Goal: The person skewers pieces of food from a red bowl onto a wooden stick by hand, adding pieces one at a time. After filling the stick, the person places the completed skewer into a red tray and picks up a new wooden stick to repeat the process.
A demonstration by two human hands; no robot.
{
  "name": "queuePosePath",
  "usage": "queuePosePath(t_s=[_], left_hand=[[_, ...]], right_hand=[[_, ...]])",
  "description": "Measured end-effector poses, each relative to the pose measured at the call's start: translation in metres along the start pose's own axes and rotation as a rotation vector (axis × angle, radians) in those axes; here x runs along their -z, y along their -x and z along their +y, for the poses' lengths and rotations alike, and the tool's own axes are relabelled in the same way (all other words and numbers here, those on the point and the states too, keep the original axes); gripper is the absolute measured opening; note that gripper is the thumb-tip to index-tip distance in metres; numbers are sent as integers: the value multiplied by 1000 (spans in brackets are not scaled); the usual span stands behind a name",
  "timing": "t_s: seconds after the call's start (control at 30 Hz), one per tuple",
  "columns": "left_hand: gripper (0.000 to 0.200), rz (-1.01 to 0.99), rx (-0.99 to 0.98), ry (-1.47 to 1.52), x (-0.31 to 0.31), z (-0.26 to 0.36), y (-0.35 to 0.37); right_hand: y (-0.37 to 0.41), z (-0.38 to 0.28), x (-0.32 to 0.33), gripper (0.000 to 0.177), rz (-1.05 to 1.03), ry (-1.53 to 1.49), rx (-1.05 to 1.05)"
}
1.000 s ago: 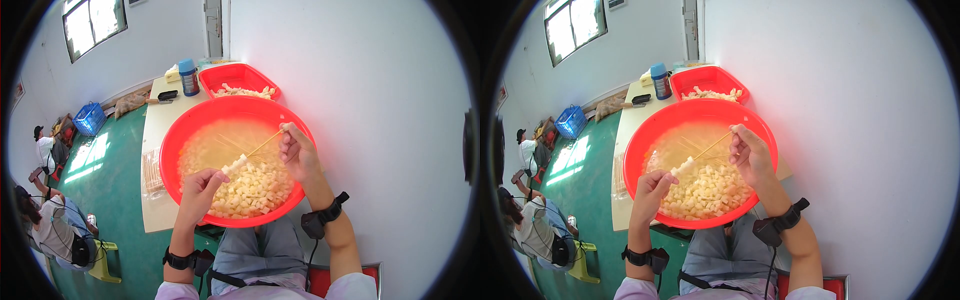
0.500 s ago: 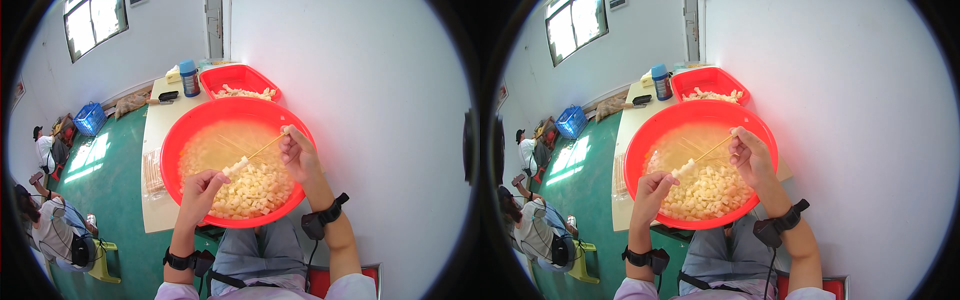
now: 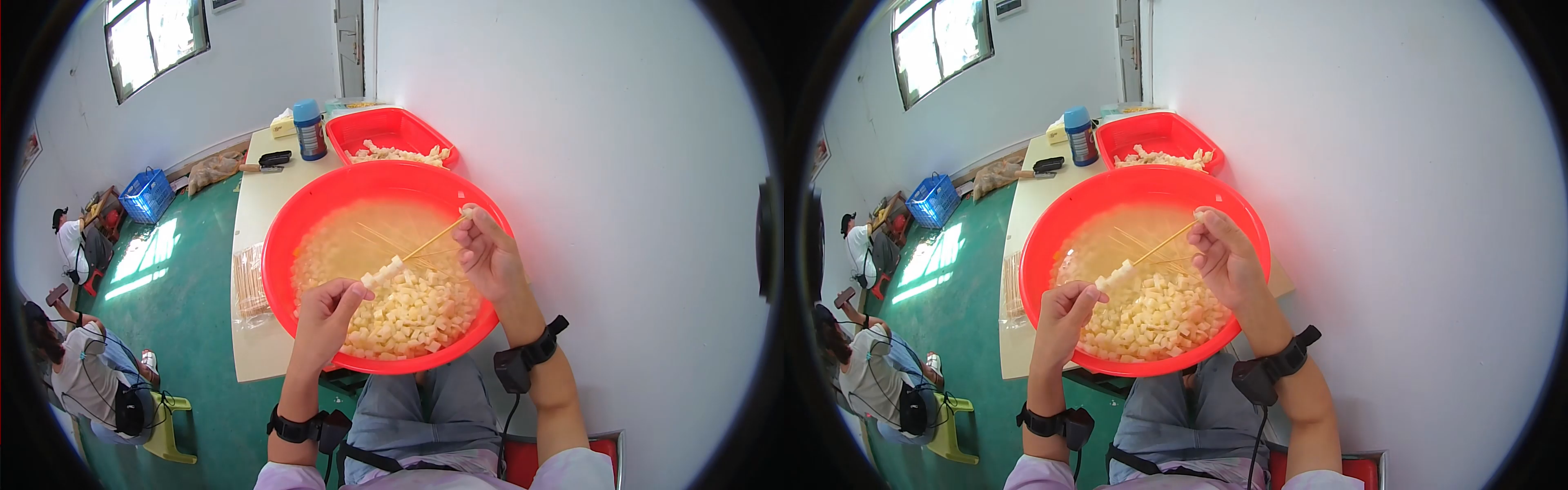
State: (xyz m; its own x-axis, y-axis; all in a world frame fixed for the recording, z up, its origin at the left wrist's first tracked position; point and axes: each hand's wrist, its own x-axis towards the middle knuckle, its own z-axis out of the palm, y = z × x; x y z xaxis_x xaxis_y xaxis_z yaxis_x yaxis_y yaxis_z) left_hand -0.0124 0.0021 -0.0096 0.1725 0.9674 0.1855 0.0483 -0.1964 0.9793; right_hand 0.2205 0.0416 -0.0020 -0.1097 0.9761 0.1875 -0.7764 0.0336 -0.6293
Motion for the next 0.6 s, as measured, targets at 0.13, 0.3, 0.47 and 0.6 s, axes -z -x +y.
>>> queuePosePath(t_s=[0.13, 0.3, 0.47, 0.6], left_hand=[[21, 6, -11, 3, 0, -3, 0], [21, -7, -5, -5, 0, -2, 0], [22, -41, -6, 22, 1, -4, -1], [24, -64, 44, 70, 3, -1, -3]], right_hand=[[1, 1, -1, 16, -12, 39, 43], [2, 3, -3, 15, -15, 120, 107], [1, 3, -3, 14, -11, 144, 98], [2, 1, -4, 13, -32, 144, 69]])
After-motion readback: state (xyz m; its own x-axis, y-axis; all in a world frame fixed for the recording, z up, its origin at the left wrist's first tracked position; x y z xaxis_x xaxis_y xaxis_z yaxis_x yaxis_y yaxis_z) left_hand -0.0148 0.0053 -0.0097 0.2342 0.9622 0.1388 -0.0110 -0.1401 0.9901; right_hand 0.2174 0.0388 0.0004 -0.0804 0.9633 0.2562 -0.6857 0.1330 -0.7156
